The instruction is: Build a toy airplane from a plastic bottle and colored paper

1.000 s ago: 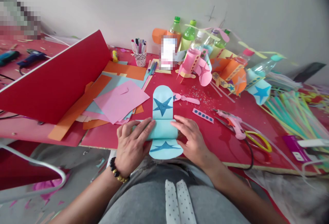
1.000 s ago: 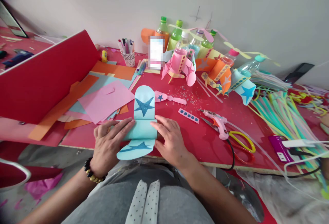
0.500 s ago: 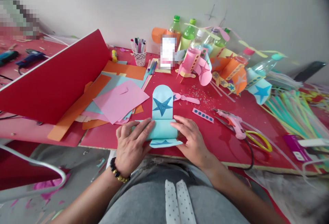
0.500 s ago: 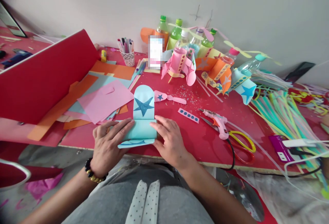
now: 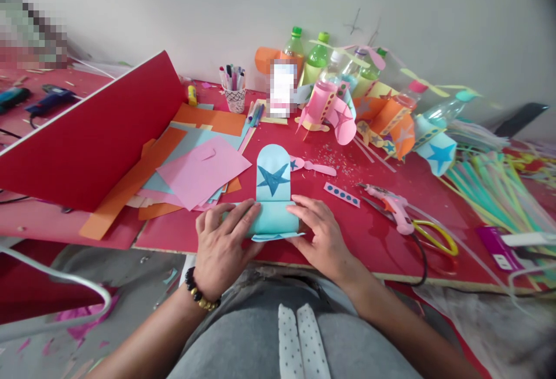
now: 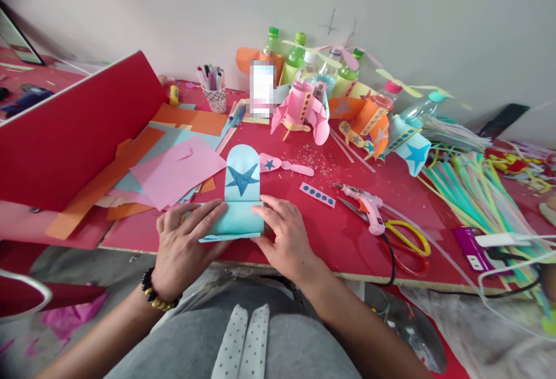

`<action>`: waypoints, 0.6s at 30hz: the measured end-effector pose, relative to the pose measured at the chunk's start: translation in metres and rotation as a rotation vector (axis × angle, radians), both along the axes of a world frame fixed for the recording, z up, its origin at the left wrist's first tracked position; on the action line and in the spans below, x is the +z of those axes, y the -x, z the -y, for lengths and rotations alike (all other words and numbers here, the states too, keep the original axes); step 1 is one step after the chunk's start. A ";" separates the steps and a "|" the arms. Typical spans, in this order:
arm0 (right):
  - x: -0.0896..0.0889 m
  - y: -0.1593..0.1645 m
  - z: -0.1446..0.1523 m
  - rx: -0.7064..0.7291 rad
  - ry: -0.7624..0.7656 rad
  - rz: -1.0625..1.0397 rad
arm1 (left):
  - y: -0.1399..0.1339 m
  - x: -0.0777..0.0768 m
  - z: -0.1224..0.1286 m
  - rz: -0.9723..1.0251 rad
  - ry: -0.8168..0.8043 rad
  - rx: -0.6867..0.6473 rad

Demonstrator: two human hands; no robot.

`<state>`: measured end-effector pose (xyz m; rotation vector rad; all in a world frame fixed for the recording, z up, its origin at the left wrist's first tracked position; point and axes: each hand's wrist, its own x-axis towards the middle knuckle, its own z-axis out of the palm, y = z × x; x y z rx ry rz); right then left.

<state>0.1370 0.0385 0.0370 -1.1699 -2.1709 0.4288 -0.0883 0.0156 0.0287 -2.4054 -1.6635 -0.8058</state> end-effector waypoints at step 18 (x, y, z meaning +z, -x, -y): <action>-0.001 0.005 0.002 -0.037 -0.010 0.014 | -0.014 0.008 0.002 0.039 0.043 0.071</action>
